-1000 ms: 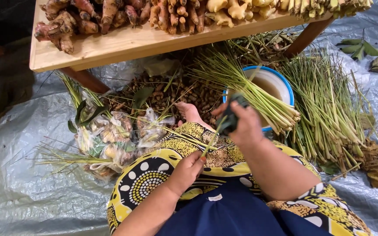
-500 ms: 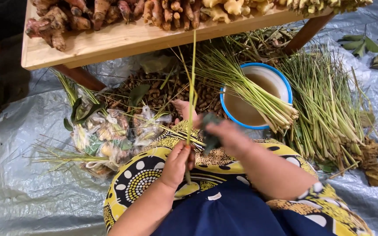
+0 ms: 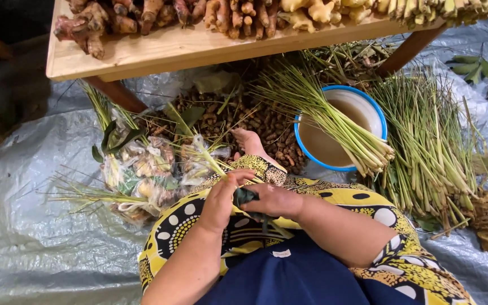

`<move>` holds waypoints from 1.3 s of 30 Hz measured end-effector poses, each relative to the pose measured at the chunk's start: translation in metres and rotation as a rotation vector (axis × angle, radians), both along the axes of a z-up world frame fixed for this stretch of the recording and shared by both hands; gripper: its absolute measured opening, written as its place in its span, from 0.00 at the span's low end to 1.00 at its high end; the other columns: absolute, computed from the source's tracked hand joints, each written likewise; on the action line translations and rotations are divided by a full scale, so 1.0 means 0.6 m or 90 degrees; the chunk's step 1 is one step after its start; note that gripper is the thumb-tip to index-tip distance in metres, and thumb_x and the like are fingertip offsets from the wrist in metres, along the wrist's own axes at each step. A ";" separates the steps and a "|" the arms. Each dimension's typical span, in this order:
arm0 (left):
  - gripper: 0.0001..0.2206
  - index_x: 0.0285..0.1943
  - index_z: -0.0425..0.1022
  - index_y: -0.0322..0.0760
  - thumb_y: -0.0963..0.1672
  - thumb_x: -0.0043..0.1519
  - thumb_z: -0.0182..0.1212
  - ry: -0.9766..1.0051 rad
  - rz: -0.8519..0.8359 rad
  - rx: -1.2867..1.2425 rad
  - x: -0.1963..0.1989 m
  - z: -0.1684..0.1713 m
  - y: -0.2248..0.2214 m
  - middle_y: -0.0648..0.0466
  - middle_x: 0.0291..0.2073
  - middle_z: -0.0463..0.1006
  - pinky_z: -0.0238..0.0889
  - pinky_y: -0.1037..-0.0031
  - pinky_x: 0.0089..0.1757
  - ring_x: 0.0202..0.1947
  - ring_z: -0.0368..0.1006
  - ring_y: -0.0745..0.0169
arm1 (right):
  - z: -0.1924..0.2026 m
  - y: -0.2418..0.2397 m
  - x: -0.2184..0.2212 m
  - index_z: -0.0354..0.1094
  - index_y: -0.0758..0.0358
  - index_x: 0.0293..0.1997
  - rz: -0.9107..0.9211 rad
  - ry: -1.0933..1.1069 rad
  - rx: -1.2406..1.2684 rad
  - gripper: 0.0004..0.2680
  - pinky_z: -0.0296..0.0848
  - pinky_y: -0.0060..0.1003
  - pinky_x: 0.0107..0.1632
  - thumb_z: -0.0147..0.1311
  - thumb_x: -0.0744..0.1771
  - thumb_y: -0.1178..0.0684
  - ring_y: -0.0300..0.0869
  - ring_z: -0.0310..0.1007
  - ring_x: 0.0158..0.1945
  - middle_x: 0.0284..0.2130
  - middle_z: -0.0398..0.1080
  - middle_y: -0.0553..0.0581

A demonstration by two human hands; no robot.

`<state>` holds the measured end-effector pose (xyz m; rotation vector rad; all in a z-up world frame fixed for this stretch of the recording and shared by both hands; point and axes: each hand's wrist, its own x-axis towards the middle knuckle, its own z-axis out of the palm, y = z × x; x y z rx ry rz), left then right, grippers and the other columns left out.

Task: Cleaning and stripping lemongrass stalks using a cloth and organizing them into bundles.

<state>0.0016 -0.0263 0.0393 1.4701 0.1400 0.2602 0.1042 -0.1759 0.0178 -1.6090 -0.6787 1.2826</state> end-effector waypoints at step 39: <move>0.12 0.51 0.66 0.39 0.50 0.71 0.49 0.057 0.168 -0.290 -0.009 -0.040 -0.009 0.55 0.21 0.67 0.59 0.82 0.20 0.13 0.61 0.71 | 0.048 -0.063 0.071 0.74 0.53 0.53 -0.329 -0.363 0.058 0.09 0.74 0.50 0.44 0.54 0.69 0.49 0.49 0.75 0.37 0.32 0.76 0.62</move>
